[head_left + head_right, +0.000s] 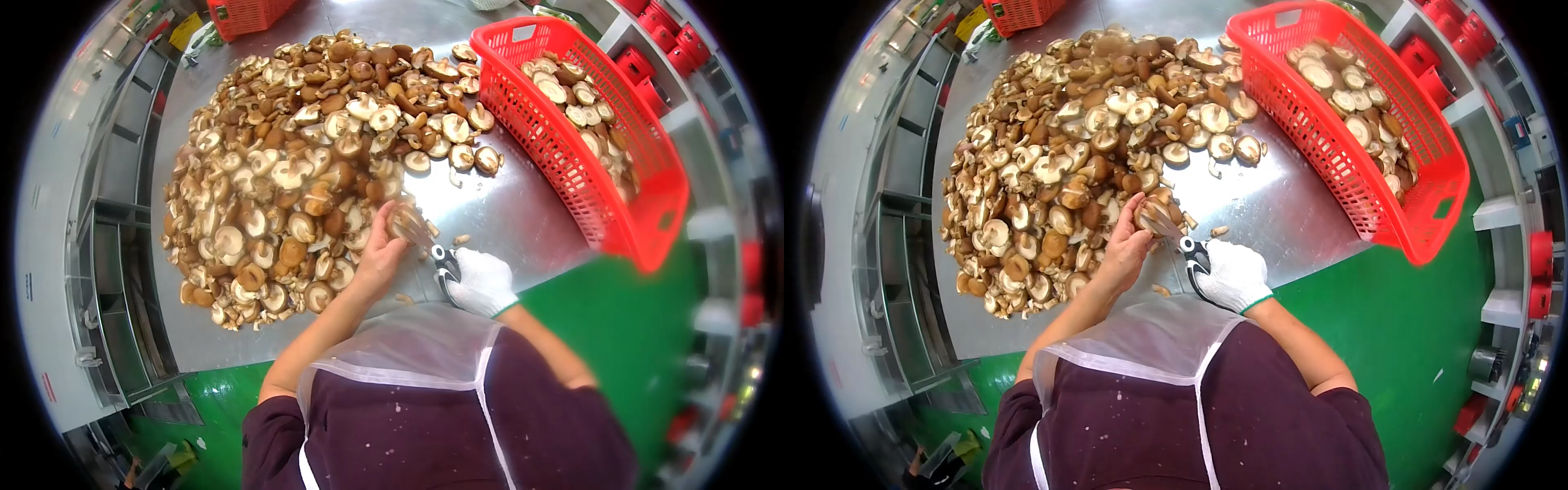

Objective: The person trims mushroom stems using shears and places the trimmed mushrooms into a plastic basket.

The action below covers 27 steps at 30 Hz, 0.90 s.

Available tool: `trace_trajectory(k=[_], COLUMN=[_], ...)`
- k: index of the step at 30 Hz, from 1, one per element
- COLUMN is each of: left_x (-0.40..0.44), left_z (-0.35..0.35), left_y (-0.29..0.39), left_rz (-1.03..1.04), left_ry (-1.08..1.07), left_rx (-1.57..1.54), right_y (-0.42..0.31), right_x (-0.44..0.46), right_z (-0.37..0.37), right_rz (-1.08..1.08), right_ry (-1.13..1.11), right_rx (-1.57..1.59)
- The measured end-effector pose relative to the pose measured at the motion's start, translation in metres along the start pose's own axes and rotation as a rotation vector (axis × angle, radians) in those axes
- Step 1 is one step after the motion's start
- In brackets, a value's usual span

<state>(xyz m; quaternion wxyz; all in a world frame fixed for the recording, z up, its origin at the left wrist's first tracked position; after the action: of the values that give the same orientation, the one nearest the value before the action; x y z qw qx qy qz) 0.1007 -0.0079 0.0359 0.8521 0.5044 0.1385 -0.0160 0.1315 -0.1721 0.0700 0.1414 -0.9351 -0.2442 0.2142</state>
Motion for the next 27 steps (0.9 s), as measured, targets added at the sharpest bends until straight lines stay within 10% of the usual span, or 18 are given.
trace_trajectory(k=[10,18,23,27], left_x=[-0.004,0.014,0.061,0.112], left_z=[-0.006,-0.021,0.073,0.205], left_y=[-0.019,-0.006,0.074,0.153], left_rz=[-0.101,-0.364,-0.248,0.085], left_ry=[0.115,0.190,0.177,-0.508], left_rx=[-0.017,0.034,0.038,-0.023], right_y=[0.011,0.078,0.094,0.093], right_x=[-0.001,-0.012,-0.018,-0.022], right_z=[0.021,0.058,0.061,0.054], right_rz=[-0.083,-0.012,-0.017,0.018], right_ry=[0.021,0.152,0.327,0.326], right_rx=[-0.016,0.583,0.763,0.805])
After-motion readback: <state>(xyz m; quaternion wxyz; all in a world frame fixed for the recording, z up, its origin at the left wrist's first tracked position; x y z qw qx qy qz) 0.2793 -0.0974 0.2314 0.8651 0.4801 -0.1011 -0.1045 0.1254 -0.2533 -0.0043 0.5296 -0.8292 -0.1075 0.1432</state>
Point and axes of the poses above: each hand's wrist, its own x-axis towards the middle knuckle, its own z-axis out of the palm, y = z × x, the point moved 7 cm from there along x, towards the middle knuckle, and after that the axes turned 2 degrees about -z, right-handed, at the moved point
